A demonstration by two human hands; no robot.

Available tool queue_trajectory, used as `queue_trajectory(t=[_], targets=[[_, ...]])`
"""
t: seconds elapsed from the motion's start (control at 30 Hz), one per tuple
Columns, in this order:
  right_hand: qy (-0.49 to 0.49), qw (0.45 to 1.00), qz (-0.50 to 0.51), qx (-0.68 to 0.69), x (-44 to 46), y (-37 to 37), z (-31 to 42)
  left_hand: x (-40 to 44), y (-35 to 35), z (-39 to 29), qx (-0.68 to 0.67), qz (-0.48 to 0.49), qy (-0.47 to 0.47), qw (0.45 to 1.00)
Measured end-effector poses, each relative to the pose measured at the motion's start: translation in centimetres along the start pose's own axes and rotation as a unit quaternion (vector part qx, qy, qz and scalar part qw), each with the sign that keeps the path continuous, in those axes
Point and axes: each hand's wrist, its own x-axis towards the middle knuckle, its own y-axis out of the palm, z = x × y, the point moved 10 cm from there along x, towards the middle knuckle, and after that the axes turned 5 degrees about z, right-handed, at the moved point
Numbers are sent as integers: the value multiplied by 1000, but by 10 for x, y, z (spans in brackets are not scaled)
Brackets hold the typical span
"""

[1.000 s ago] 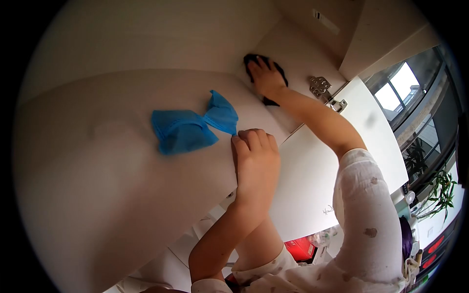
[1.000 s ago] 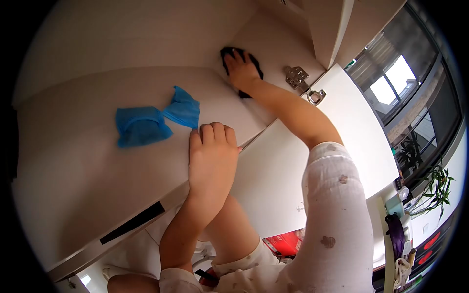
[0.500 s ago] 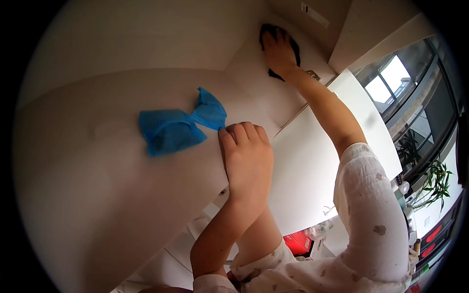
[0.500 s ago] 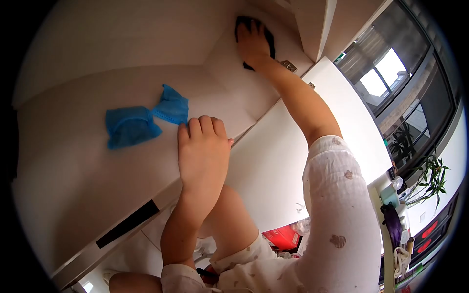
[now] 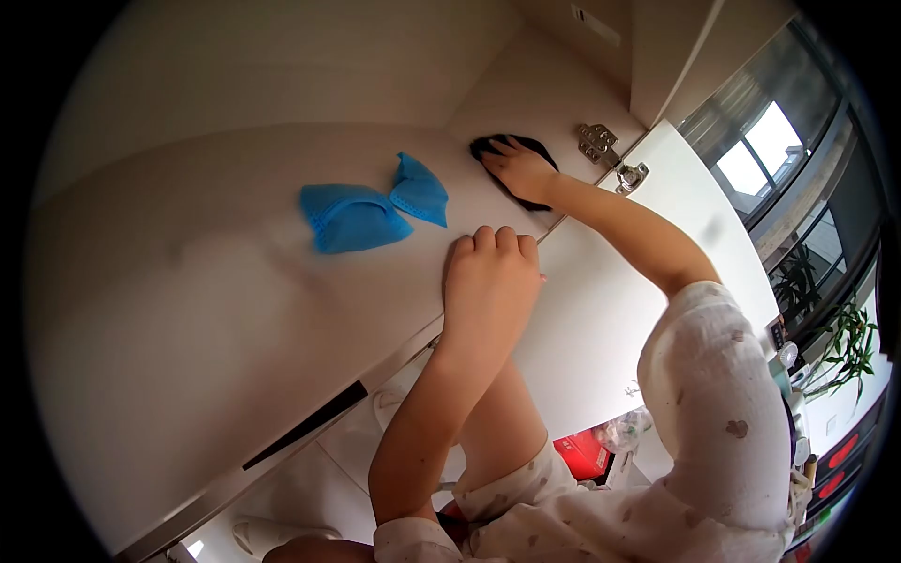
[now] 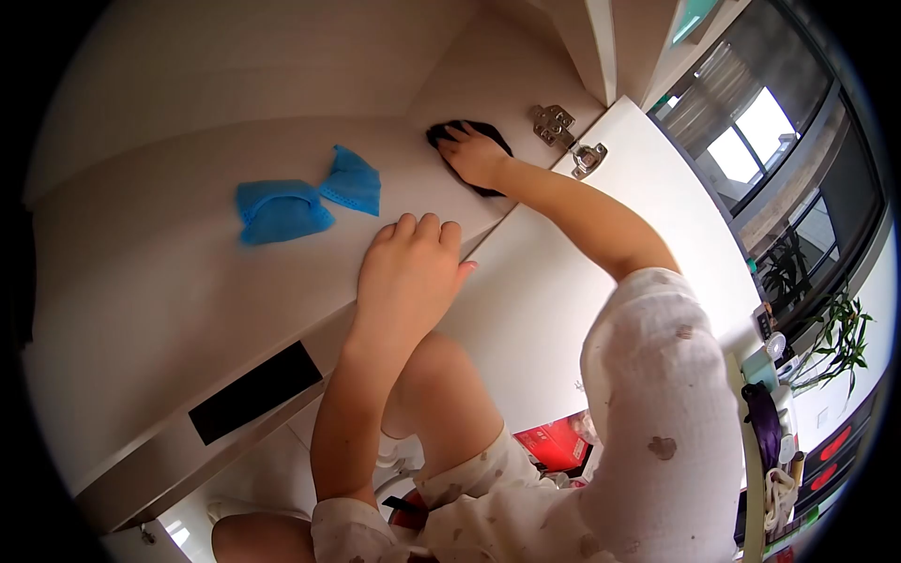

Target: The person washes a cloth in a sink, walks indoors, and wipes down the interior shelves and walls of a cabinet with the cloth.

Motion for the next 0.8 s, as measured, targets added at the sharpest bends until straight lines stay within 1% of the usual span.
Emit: queue_trajectory(t=[0.07, 0.13, 0.17, 0.23, 0.27, 0.3, 0.37, 0.4, 0.47, 0.5, 0.57, 0.6, 0.63, 0.7, 0.73, 0.8], targets=[[-12, 1000, 23, 6, -31, 6, 3, -2, 0, 1, -3, 8, -4, 1000], [-64, 997, -29, 7, -65, -8, 16, -5, 0, -3, -11, 16, -2, 1000], [-60, 998, -25, 8, -74, -13, 17, -6, -1, -3, -15, 13, -6, 1000], [-72, 989, 117, 54, -88, -8, 22, -9, -4, -5, -18, 9, -3, 1000], [-46, 983, 171, 48, -92, -14, 26, -9, 0, -4, -15, 32, -9, 999], [-57, 991, 111, 53, -99, -29, 32, -9, 3, -3, -10, 52, -16, 998], [-56, 996, 56, 44, -103, -39, 33, -10, 1, -2, -18, 55, -8, 998], [-53, 996, 54, 41, -102, -39, 28, -10, 2, -3, -28, 62, -4, 998], [-4, 982, 187, -35, -97, -26, 12, -12, 0, -3, -33, 50, 7, 998], [29, 978, 201, -40, -99, -33, -4, -12, -1, -3, -42, 40, 15, 998], [69, 977, 198, -43, -101, -43, -33, -11, -2, -2, -32, 29, 20, 999], [49, 980, 189, -40, -104, -45, -30, -12, -3, -4, -29, 19, 24, 999], [50, 979, 192, -37, -110, -40, -27, -12, -1, -7, -31, 22, 28, 999], [73, 990, 83, -86, -109, -46, -22, -10, -2, -4, -6, 29, 11, 1000], [101, 992, -4, -73, -111, -57, -19, -10, -3, -3, -5, 30, 10, 999], [103, 994, 3, -45, -108, -43, -7, -11, -5, -5, -33, 46, 15, 998]])
